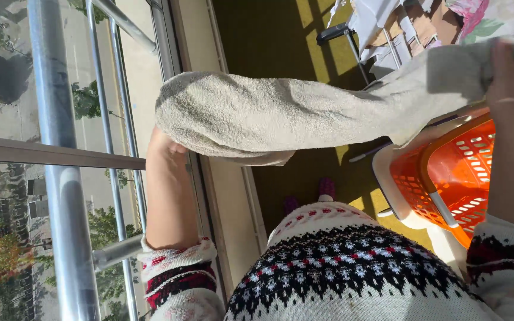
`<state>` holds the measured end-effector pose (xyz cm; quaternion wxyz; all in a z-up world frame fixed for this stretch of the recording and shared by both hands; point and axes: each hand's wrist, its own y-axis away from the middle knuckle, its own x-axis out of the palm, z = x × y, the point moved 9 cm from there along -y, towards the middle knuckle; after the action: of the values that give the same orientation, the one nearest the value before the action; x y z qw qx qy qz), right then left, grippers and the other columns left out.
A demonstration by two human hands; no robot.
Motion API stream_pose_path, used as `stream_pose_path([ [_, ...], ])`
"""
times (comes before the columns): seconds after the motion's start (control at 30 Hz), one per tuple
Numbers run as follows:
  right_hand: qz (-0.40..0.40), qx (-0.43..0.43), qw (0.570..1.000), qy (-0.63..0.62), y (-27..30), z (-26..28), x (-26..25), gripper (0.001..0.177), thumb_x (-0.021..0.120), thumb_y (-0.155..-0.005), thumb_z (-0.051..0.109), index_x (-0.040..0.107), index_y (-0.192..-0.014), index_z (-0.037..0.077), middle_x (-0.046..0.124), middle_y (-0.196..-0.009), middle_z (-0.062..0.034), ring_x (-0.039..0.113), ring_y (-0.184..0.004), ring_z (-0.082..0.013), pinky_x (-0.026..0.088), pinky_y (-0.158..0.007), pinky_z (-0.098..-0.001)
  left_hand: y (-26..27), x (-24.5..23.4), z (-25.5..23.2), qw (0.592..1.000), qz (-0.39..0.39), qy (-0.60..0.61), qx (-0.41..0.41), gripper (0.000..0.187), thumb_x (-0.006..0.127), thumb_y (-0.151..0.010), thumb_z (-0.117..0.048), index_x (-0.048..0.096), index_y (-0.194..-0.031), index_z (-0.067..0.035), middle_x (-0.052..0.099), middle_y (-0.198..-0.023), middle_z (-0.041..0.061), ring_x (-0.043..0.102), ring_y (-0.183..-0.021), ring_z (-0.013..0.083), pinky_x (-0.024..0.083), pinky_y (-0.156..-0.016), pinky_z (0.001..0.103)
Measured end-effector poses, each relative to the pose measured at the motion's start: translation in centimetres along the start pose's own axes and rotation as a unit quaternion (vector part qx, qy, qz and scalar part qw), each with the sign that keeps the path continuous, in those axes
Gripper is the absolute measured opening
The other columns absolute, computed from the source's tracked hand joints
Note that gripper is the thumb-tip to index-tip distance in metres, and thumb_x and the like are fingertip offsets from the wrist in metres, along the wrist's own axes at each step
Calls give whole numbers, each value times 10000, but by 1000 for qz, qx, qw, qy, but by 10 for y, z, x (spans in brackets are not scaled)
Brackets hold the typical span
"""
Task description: The person takes various garments from an orange laundry basket and hangs them on a metal drying rack on a balcony. Items include a light blue shirt, a floral sheet, a beige cloth, a white shirt, a white cloth, a white dress, and a beige towel. The person spreads each item over the rack bars to dry.
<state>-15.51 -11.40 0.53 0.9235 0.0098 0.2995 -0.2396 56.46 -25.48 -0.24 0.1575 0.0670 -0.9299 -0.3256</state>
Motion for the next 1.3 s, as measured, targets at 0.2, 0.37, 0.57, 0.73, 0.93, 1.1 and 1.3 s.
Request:
stream_pose_path([
  [0.2, -4, 126, 891, -436, -48, -32, 7, 249, 543, -1091, 202, 594, -1227, 0, 669, -1109, -108, 612, -1039, -253, 522, -1007, -395, 6, 8, -14, 999, 2, -36, -1, 296, 621, -1052, -168, 658, -1274, 25, 723, -1149, 187, 725, -1003, 271, 584, -743, 400],
  [0.37, 42, 92, 870, -482, -40, 6, 45, 303, 566, -1077, 82, 502, -1373, 68, 618, -1324, -144, 633, -1210, -234, 534, -1100, -394, 40, 52, -30, 986, 52, 158, 29, 405, 462, -1032, -234, 625, -1279, 42, 690, -1248, 218, 711, -1127, 336, 626, -945, 483],
  [0.57, 416, 57, 887, -192, 54, 60, 269, 989, 660, -833, -31, 124, -1641, 160, 492, -1399, -187, 574, -1271, -265, 523, -945, -344, 55, 188, 74, 952, 210, 219, -30, 403, 452, -1079, -272, 621, -1279, 35, 677, -1214, 193, 688, -1074, 315, 591, -895, 466],
  [0.73, 655, 192, 730, -40, 215, -40, 371, 571, 718, -894, 399, 662, -1307, 9, 757, -1199, -126, 709, -1038, -200, 556, -870, -337, 66, 206, 70, 944, 185, 266, -63, 401, 440, -1073, -259, 621, -1277, 35, 678, -1197, 179, 693, -1040, 297, 607, -857, 435],
  [0.93, 574, 518, 355, -525, 262, 51, 348, 539, 490, -1019, 387, 581, -1347, -31, 684, -1255, -162, 687, -1105, -255, 567, -961, -423, 99, 199, 24, 928, 182, 319, 56, 455, 394, -1084, -300, 620, -1283, 41, 680, -1193, 203, 704, -1020, 317, 606, -814, 451],
  [1.1, 528, 490, 408, -561, 252, 36, 362, 491, 507, -969, 297, 581, -1338, -18, 680, -1259, -162, 683, -1119, -271, 556, -974, -438, 114, 225, 30, 929, 225, 290, 54, 453, 405, -1113, -292, 603, -1338, 48, 667, -1255, 212, 693, -1092, 321, 593, -896, 442],
  [1.3, 468, 467, 456, -596, 262, -5, 374, 464, 526, -909, 190, 580, -1327, -3, 675, -1263, -162, 679, -1137, -289, 543, -991, -456, 129, 217, -14, 906, 233, 338, 107, 525, 417, -1064, -381, 592, -1328, 37, 653, -1289, 213, 678, -1146, 348, 572, -985, 481],
])
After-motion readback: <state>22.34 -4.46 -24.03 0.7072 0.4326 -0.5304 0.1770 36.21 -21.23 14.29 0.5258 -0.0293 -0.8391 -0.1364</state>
